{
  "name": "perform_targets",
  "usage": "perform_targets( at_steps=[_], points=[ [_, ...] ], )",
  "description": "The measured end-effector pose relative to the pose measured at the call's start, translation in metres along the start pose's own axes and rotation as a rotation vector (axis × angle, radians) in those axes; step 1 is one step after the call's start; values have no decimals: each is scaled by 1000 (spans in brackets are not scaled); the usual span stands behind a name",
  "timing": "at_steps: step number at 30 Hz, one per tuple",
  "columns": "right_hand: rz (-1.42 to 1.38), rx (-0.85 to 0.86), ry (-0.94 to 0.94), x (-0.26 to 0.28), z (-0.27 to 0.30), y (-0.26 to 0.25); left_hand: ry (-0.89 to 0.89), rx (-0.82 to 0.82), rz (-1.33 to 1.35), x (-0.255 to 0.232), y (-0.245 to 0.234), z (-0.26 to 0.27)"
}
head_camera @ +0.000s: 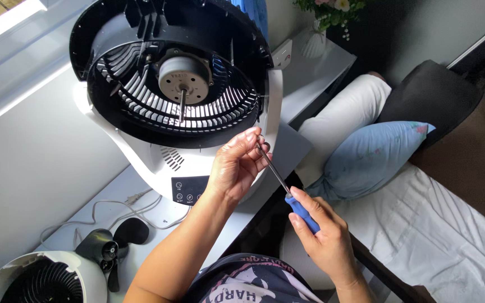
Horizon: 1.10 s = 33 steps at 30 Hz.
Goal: The person uses a screwdriver to tighten screws on the front grill of a white air cooler fan. They then pick up the fan blade assembly and attach it to the motor shaft.
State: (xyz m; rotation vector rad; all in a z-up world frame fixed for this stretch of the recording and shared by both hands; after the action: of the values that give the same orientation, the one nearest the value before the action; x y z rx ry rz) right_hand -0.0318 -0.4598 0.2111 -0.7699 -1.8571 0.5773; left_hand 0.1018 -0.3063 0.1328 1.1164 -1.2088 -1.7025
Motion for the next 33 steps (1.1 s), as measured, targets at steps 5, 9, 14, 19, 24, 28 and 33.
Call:
perform_targets(
  at_steps=[5, 9, 14, 19, 24, 28, 33],
  points=[
    [-7, 15, 39, -4, 4, 1, -6, 38, 17, 3, 3, 0],
    [-14, -5, 32, -5, 9, 1, 5, 4, -14, 4, 0, 2],
    [-18, -21, 30, -7, 13, 2, 17, 2, -34, 4, 2, 6],
    [-43, -29, 36, -7, 19, 4, 13, 29, -29, 4, 7, 11],
    [-38, -53, 19, -4, 20, 1, 4, 79, -47, 6, 12, 13],
    [-30, -55, 23, -1, 18, -2, 79, 118, -138, 1, 14, 15],
    [62, -88, 15, 4, 18, -2, 162, 124, -193, -2, 9, 10]
  ],
)
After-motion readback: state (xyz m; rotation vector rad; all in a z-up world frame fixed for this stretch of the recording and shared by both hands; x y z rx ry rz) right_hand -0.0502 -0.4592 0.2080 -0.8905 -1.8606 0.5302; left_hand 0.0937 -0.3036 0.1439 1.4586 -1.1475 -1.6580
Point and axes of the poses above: each hand's wrist, its own z-axis away from the middle knuckle, its own y-axis out of the palm, x = y × z, the point moved 10 cm from there along -z, towards the middle knuckle, and after that the axes turned 13 degrees about z, right-handed, at the moved point
